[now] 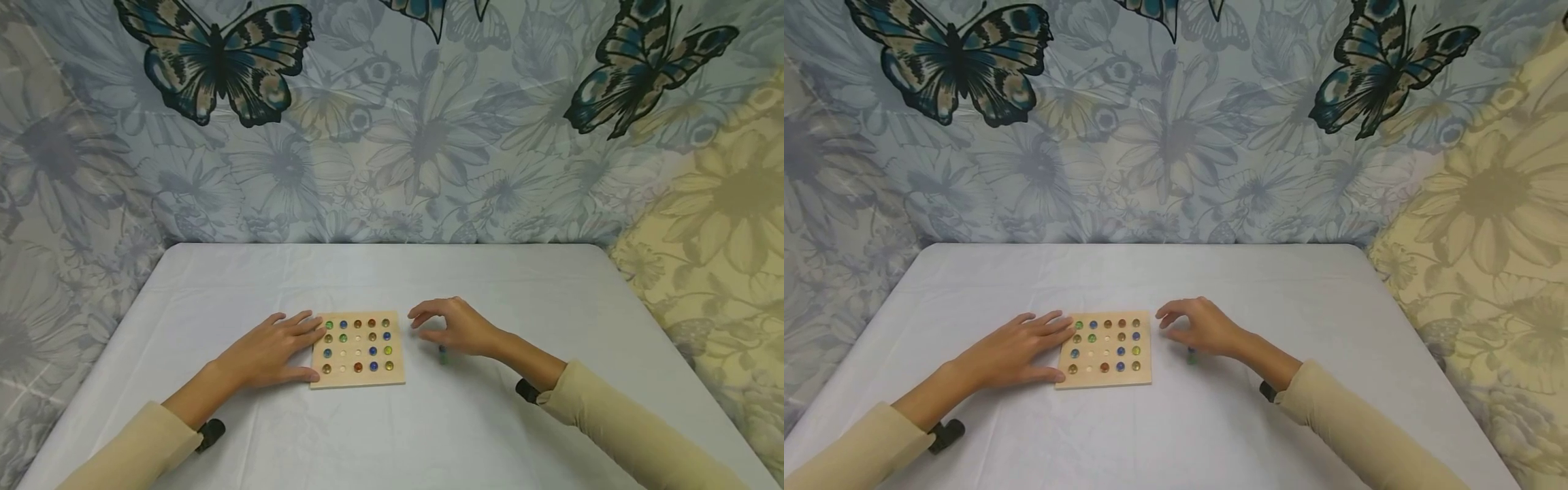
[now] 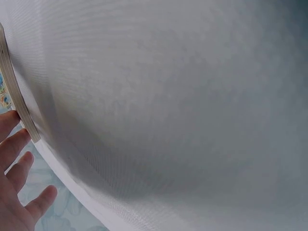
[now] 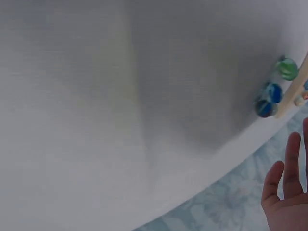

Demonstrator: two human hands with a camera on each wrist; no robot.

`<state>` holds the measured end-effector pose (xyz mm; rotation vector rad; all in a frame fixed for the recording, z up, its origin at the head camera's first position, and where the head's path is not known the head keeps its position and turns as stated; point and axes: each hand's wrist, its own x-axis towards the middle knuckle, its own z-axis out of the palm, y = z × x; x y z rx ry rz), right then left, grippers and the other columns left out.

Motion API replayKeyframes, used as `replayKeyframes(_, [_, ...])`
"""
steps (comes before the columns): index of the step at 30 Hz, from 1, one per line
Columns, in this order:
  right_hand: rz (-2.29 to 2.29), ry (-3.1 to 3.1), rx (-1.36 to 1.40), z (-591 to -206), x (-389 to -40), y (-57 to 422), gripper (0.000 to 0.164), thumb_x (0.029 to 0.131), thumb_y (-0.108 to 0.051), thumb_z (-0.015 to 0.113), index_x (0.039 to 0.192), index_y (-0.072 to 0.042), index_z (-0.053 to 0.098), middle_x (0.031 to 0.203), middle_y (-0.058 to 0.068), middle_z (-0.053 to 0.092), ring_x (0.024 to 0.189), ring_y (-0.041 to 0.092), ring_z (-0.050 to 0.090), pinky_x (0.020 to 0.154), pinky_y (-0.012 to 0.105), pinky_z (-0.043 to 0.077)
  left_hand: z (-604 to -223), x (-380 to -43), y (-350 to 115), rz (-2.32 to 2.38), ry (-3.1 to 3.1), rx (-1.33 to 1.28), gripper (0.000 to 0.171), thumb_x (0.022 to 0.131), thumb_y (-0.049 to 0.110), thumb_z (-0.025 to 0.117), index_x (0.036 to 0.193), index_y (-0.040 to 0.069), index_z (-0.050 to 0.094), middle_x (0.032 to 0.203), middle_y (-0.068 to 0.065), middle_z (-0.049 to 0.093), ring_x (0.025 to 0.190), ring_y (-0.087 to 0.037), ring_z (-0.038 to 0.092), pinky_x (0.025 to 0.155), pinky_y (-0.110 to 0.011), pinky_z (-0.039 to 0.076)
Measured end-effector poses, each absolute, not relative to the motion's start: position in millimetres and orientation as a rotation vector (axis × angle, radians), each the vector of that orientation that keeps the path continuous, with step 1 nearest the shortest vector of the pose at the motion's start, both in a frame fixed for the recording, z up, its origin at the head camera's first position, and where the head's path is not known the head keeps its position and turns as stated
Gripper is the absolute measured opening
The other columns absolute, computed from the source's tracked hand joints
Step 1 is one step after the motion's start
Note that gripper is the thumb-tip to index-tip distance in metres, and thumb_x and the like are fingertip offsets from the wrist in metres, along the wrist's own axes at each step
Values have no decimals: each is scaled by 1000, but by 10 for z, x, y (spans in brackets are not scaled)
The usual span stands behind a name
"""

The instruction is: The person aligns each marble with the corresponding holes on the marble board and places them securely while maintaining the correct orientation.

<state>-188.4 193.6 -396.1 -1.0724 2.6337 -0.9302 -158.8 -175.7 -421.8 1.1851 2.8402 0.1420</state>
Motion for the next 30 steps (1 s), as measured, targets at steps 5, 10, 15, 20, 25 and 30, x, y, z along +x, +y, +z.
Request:
replayKeyframes(5, [-899,2656,-1010,-3992,-1879,2104,34,86,-5,78,118,-3,69,103,-1,75,108,22,67,94,49,51,-4214,-1585,-1753,144,2836,1182,82,90,68,55,148,10,50,153,-10,44,143,-33,38,108,-60,34])
replayKeyframes(10, [-879,2681,-982,-4035,-1882,2230,33,85,-6,78,117,-5,70,101,-3,75,106,21,67,91,48,52,-4205,-1583,-1751,143,2840,1177,82,90,68,55,147,10,50,153,-10,44,142,-34,38,108,-60,34])
replayKeyframes(15, [-874,2669,-982,-4075,-1889,2306,32,86,-2,75,117,-5,69,101,-4,75,105,21,67,88,46,52,-4209,-1587,-1752,135,2844,1179,82,90,68,55,147,9,51,153,-10,44,142,-33,39,108,-60,35])
replayKeyframes(20, [-868,2658,-981,-4100,-1886,2347,32,86,0,75,117,-4,69,101,-3,75,104,21,67,89,45,53,-4213,-1590,-1752,131,2846,1180,82,90,68,55,147,9,51,153,-10,45,142,-33,39,107,-60,35])
replayKeyframes(25, [-846,2643,-983,-4144,-1884,2364,31,86,-1,75,117,-4,69,102,-4,75,106,20,68,89,44,53,-4208,-1583,-1753,139,2844,1177,82,90,68,55,147,9,51,153,-10,45,142,-34,39,107,-60,36])
replayKeyframes(30, [-840,2645,-989,-4174,-1879,2356,32,85,-2,76,116,-5,69,101,-4,75,105,19,68,88,42,53,-4212,-1576,-1753,147,2841,1174,82,90,68,55,147,10,51,153,-10,45,142,-34,39,107,-60,35])
